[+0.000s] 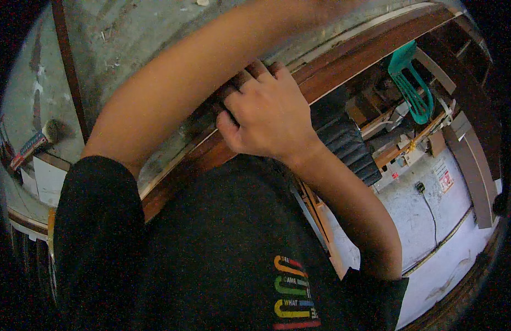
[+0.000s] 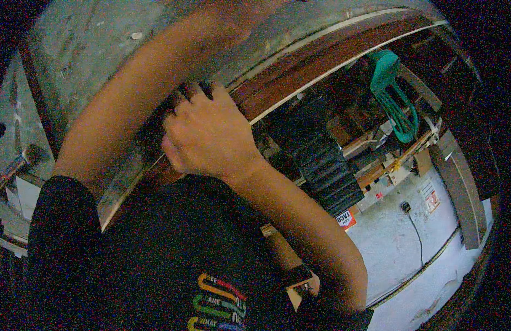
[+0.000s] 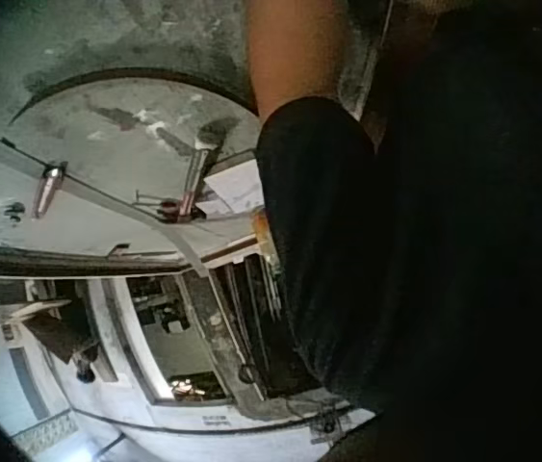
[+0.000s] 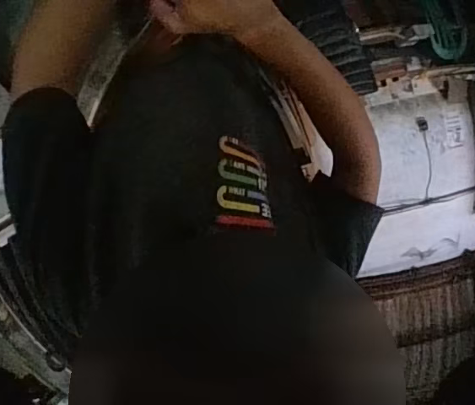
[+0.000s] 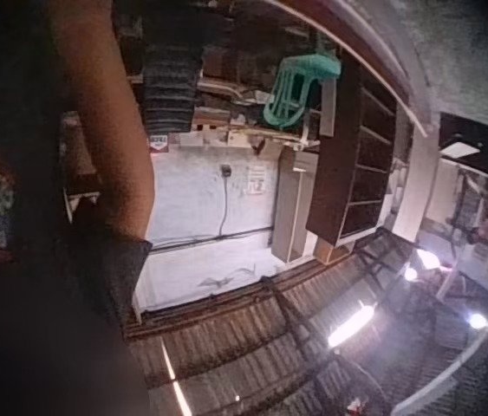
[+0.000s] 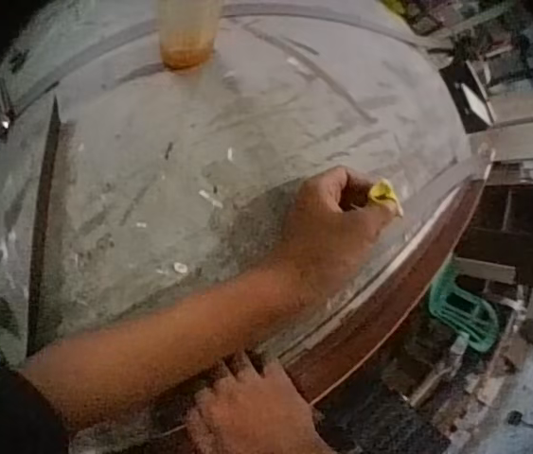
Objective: The person fits a long curved wooden trim piece along the edge of a large curved wooden frame on a workbench. They repeatedly align, press, and adjust the trim by hand, then use a metal file to smooth the trim edge. A second person is visible in the background but not interacting with the task.
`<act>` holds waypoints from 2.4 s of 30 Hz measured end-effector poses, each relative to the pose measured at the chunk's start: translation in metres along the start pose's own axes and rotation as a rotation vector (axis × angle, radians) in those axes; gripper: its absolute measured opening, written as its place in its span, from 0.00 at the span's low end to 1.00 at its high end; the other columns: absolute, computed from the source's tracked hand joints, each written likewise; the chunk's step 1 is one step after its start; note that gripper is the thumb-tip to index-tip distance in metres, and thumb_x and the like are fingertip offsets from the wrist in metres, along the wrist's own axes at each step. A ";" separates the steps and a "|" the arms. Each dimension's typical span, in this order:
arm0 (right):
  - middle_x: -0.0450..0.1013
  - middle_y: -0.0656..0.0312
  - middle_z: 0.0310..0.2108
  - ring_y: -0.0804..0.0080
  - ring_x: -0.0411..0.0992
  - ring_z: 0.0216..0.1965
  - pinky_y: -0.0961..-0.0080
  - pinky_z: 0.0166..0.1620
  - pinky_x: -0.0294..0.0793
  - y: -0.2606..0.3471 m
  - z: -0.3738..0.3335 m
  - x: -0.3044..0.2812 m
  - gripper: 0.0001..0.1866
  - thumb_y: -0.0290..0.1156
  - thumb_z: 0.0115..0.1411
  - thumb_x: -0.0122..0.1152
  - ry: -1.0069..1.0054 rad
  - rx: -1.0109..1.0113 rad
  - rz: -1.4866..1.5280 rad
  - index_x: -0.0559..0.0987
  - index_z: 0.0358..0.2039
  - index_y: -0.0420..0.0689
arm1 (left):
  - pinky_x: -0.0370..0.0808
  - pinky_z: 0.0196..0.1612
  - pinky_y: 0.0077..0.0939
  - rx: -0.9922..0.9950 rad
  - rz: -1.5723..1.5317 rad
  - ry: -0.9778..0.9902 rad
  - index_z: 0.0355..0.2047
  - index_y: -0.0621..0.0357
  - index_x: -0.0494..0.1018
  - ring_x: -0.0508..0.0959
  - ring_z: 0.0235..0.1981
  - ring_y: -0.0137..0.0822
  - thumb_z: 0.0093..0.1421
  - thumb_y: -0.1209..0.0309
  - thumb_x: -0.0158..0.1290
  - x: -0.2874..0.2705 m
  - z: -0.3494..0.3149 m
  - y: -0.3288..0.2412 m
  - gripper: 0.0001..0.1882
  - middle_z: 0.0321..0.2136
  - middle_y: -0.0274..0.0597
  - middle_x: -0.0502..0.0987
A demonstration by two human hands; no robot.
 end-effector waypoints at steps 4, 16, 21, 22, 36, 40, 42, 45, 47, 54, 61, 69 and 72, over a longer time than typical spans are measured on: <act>0.78 0.51 0.37 0.51 0.74 0.49 0.48 0.51 0.71 -0.007 0.009 -0.001 0.11 0.40 0.51 0.64 -0.081 -0.020 -0.003 0.84 0.22 0.45 | 0.74 0.38 0.28 0.077 0.036 0.026 0.38 0.66 0.76 0.77 0.32 0.29 0.58 0.65 0.63 -0.002 0.007 -0.007 0.16 0.31 0.40 0.80; 0.78 0.53 0.35 0.53 0.75 0.45 0.52 0.49 0.72 -0.005 -0.001 -0.002 0.09 0.38 0.48 0.65 -0.033 0.006 0.001 0.84 0.22 0.45 | 0.73 0.37 0.29 0.025 0.032 0.022 0.36 0.66 0.75 0.75 0.31 0.30 0.58 0.65 0.61 0.001 -0.002 -0.005 0.14 0.29 0.41 0.78; 0.79 0.55 0.39 0.55 0.75 0.46 0.50 0.49 0.71 -0.006 -0.003 0.002 0.11 0.42 0.55 0.64 0.009 -0.017 0.061 0.83 0.29 0.48 | 0.75 0.38 0.33 0.010 0.125 0.004 0.37 0.67 0.76 0.78 0.32 0.35 0.58 0.65 0.61 -0.003 -0.007 -0.010 0.16 0.31 0.45 0.80; 0.78 0.57 0.39 0.56 0.74 0.45 0.51 0.48 0.70 -0.004 -0.006 -0.002 0.11 0.42 0.55 0.65 -0.026 -0.037 0.078 0.82 0.29 0.48 | 0.75 0.39 0.33 -0.033 0.140 0.005 0.38 0.68 0.76 0.78 0.32 0.36 0.58 0.65 0.61 -0.002 -0.007 -0.009 0.16 0.31 0.46 0.80; 0.70 0.73 0.47 0.72 0.69 0.52 0.55 0.65 0.58 0.012 -0.093 0.060 0.14 0.48 0.58 0.64 -0.644 -0.257 -0.301 0.74 0.44 0.68 | 0.73 0.36 0.30 0.070 -0.032 -0.001 0.35 0.64 0.75 0.76 0.31 0.30 0.57 0.69 0.62 0.012 -0.005 0.010 0.11 0.29 0.40 0.78; 0.66 0.76 0.39 0.76 0.67 0.48 0.58 0.65 0.57 0.006 -0.092 0.078 0.16 0.35 0.56 0.64 -0.812 -0.362 -0.441 0.67 0.40 0.68 | 0.73 0.35 0.29 0.141 0.012 -0.011 0.35 0.64 0.75 0.75 0.30 0.29 0.58 0.70 0.62 0.009 -0.008 0.005 0.10 0.29 0.38 0.78; 0.66 0.76 0.39 0.76 0.67 0.47 0.58 0.64 0.58 0.005 -0.092 0.080 0.17 0.32 0.55 0.63 -0.819 -0.338 -0.425 0.67 0.39 0.68 | 0.73 0.36 0.29 0.144 0.011 0.019 0.35 0.64 0.76 0.76 0.30 0.29 0.58 0.70 0.62 0.008 -0.010 0.004 0.10 0.29 0.38 0.78; 0.66 0.76 0.39 0.76 0.66 0.46 0.58 0.64 0.57 0.008 -0.093 0.079 0.18 0.30 0.53 0.62 -0.860 -0.328 -0.412 0.67 0.39 0.69 | 0.74 0.37 0.28 0.154 0.058 0.086 0.35 0.64 0.76 0.76 0.31 0.30 0.59 0.70 0.63 0.009 -0.011 0.000 0.11 0.30 0.38 0.79; 0.67 0.77 0.39 0.76 0.66 0.45 0.59 0.64 0.57 0.007 -0.093 0.080 0.19 0.29 0.52 0.61 -0.886 -0.341 -0.416 0.67 0.39 0.70 | 0.75 0.37 0.28 0.190 0.206 0.055 0.35 0.64 0.76 0.77 0.31 0.31 0.60 0.70 0.63 0.008 -0.014 -0.004 0.11 0.30 0.38 0.79; 0.68 0.63 0.58 0.61 0.66 0.64 0.46 0.72 0.53 0.010 -0.107 0.087 0.22 0.44 0.61 0.64 -0.965 -0.317 -0.333 0.73 0.56 0.69 | 0.76 0.46 0.32 0.247 0.582 0.183 0.41 0.61 0.80 0.81 0.38 0.34 0.59 0.69 0.65 -0.039 -0.120 -0.042 0.13 0.35 0.45 0.83; 0.49 0.48 0.73 0.55 0.48 0.75 0.56 0.75 0.44 -0.023 -0.148 0.065 0.35 0.46 0.73 0.51 -1.291 0.447 0.811 0.59 0.71 0.37 | 0.79 0.42 0.30 -0.267 0.840 0.175 0.40 0.60 0.83 0.85 0.38 0.34 0.55 0.79 0.63 -0.122 -0.298 -0.054 0.11 0.37 0.45 0.86; 0.43 0.45 0.74 0.52 0.41 0.76 0.56 0.76 0.37 -0.062 -0.072 0.061 0.38 0.55 0.78 0.25 -1.466 0.594 1.053 0.50 0.74 0.35 | 0.81 0.44 0.29 0.017 1.033 0.214 0.35 0.59 0.83 0.86 0.38 0.38 0.50 0.91 0.54 -0.115 -0.301 -0.037 0.17 0.34 0.46 0.85; 0.47 0.48 0.73 0.55 0.45 0.75 0.59 0.75 0.41 -0.062 -0.064 0.064 0.41 0.59 0.76 0.25 -1.610 0.352 1.203 0.50 0.73 0.36 | 0.80 0.41 0.30 0.141 1.035 0.279 0.33 0.59 0.82 0.86 0.36 0.39 0.49 0.90 0.54 -0.101 -0.285 -0.035 0.15 0.33 0.46 0.85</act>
Point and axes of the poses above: each hand's wrist, its own z-axis towards the middle knuckle, its own x-axis out of the palm, y = z × x, the point moved 6 cm from there along z, towards the middle knuckle
